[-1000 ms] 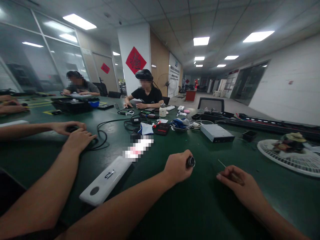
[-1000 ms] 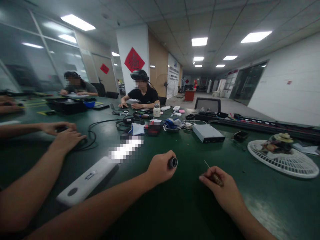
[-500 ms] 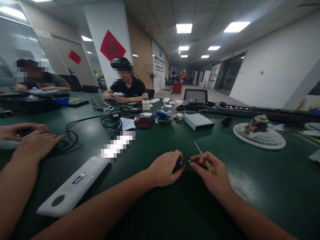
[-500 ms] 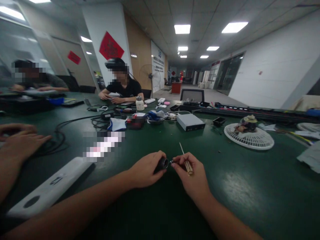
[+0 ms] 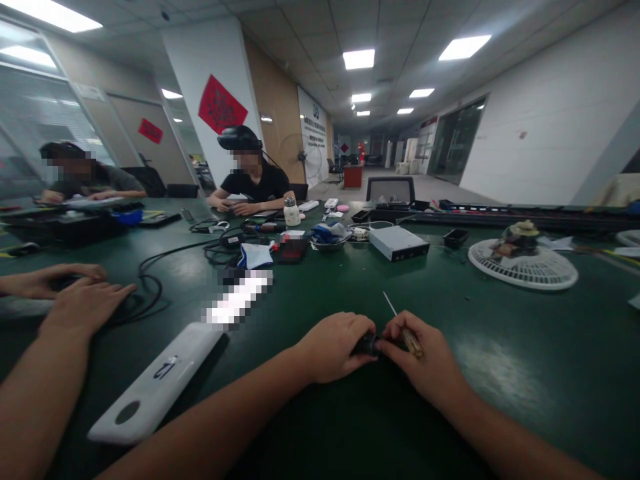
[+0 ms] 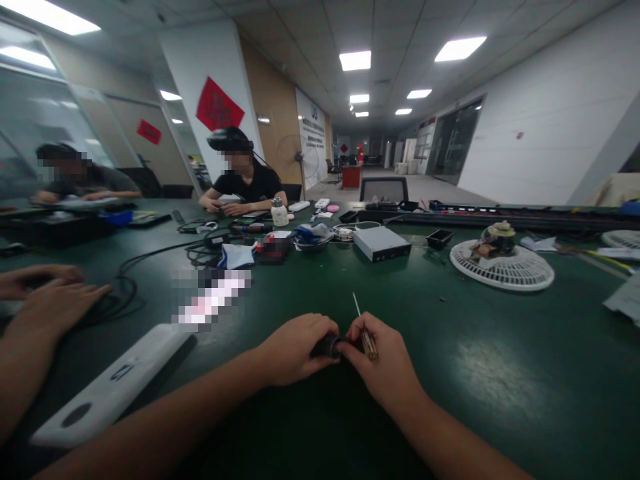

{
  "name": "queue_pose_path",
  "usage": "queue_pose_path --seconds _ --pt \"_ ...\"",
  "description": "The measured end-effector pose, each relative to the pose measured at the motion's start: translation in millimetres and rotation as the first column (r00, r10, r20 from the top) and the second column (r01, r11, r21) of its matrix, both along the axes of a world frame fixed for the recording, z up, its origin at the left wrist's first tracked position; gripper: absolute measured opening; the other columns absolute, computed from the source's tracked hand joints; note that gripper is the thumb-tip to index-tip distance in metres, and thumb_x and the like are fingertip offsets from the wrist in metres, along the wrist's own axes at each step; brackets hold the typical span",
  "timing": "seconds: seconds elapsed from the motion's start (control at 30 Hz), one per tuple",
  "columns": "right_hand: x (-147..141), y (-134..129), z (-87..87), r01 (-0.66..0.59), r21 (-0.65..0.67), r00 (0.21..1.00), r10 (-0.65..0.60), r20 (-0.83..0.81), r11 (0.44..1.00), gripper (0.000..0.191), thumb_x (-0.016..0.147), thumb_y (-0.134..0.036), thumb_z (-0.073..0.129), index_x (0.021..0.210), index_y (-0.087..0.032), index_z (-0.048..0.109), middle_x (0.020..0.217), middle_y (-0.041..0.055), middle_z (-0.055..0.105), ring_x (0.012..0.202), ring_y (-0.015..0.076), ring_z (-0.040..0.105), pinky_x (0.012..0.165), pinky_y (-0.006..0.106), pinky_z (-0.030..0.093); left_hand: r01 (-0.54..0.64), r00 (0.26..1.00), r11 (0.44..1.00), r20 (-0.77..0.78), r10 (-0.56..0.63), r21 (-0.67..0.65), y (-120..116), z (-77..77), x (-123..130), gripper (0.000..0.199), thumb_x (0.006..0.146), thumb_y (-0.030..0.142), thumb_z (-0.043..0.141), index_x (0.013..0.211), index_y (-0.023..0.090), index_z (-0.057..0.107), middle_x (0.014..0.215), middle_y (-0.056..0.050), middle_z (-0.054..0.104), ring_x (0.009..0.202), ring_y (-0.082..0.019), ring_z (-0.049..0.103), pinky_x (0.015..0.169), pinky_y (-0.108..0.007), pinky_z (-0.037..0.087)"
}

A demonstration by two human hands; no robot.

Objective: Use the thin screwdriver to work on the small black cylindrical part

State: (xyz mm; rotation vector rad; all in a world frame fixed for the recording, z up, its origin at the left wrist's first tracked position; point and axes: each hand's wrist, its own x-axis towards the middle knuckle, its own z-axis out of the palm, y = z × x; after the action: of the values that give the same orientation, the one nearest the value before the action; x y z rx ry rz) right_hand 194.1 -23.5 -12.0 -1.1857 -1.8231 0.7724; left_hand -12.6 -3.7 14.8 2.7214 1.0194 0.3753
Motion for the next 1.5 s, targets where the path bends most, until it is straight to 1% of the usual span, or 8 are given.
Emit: queue_pose_path --seconds 0.17,0.33,0.53,0.6,0.67,0.8,1.3,1.5 --pt "-2 0 -0.1 -0.023 -0.007 0.996 0.023 0.090 1.000 0.014 0.081 -0.023 0.066 0.079 -0.022 0.052 0.076 -0.0019 0.063 0.069 0.0169 0.059 0.062 0.029 0.043 0.043 0.999 0.998 -0.017 -0.042 0.035 1 0.0 0 0.024 0.087 0.034 0.063 0.106 0.020 0.055 0.101 -0.004 0.064 0.090 -0.020 0.060 0.080 -0.033 0.045" --pt "-5 -2 5.6 -0.026 0.029 0.996 0.024 0.089 0.999 0.001 0.087 -0.023 0.060 0.087 -0.023 0.060 0.081 -0.0004 0.066 0.073 0.0178 0.061 0.067 0.030 0.044 0.001 1.000 0.996 -0.017 0.000 0.087 1 -2.2 2 0.025 0.084 0.031 0.063 0.106 0.020 0.057 0.100 -0.005 0.064 0.090 -0.021 0.059 0.079 -0.034 0.044" --pt "0 -7 7.8 -0.022 -0.023 0.990 0.018 -0.141 0.999 0.032 0.099 -0.042 0.046 0.116 -0.024 0.066 0.101 0.0054 0.070 0.089 0.0216 0.065 0.076 0.033 0.048 -0.144 0.990 0.978 0.024 0.142 0.149 8 -6.3 -2 0.024 0.078 0.026 0.065 0.100 0.020 0.058 0.098 -0.005 0.065 0.089 -0.022 0.057 0.079 -0.035 0.043" --pt "4 -8 7.9 0.019 0.035 0.980 -0.011 -0.200 0.999 0.037 0.101 -0.044 0.042 0.111 -0.022 0.070 0.094 0.0060 0.070 0.086 0.0216 0.064 0.075 0.034 0.048 -0.206 0.978 0.967 0.056 0.199 0.151 11 -7.6 -5 0.026 0.076 0.025 0.066 0.100 0.020 0.057 0.097 -0.004 0.064 0.090 -0.022 0.056 0.080 -0.035 0.043" --pt "7 -10 8.4 0.031 0.103 0.973 -0.006 -0.232 0.994 0.042 0.102 -0.043 0.040 0.094 -0.021 0.074 0.083 0.0055 0.067 0.079 0.0202 0.063 0.071 0.033 0.046 -0.268 0.962 0.953 0.089 0.258 0.144 14 -8.5 -8 0.026 0.076 0.025 0.067 0.099 0.021 0.057 0.095 -0.003 0.063 0.089 -0.021 0.055 0.078 -0.034 0.042" --pt "9 -12 9.2 -0.030 0.121 0.971 0.058 -0.232 0.992 0.045 0.101 -0.040 0.043 0.072 -0.019 0.070 0.072 0.0038 0.062 0.067 0.0172 0.060 0.063 0.032 0.045 -0.317 0.948 0.937 0.086 0.307 0.148 16 -8.9 -11 0.022 0.075 0.024 0.066 0.093 0.021 0.054 0.090 -0.001 0.061 0.083 -0.020 0.054 0.072 -0.033 0.041" --pt "0 -13 12.7 -0.207 0.057 0.973 0.211 -0.089 0.977 0.021 0.095 -0.030 0.054 0.086 -0.021 0.070 0.085 0.0034 0.069 0.080 0.0183 0.064 0.074 0.030 0.047 -0.242 0.970 0.941 0.032 0.242 0.234 16 -9.2 -9 0.015 0.078 0.024 0.059 0.083 0.021 0.045 0.082 -0.001 0.057 0.076 -0.018 0.050 0.067 -0.031 0.036" --pt "0 -15 14.0 -0.213 0.074 0.976 0.217 -0.039 0.974 0.021 0.094 -0.026 0.055 0.080 -0.021 0.070 0.080 0.0027 0.068 0.077 0.0177 0.064 0.072 0.030 0.047 -0.242 0.969 0.943 0.018 0.245 0.229 16 -9.4 -8 0.015 0.077 0.022 0.060 0.083 0.021 0.046 0.084 -0.001 0.058 0.077 -0.019 0.051 0.067 -0.031 0.035"
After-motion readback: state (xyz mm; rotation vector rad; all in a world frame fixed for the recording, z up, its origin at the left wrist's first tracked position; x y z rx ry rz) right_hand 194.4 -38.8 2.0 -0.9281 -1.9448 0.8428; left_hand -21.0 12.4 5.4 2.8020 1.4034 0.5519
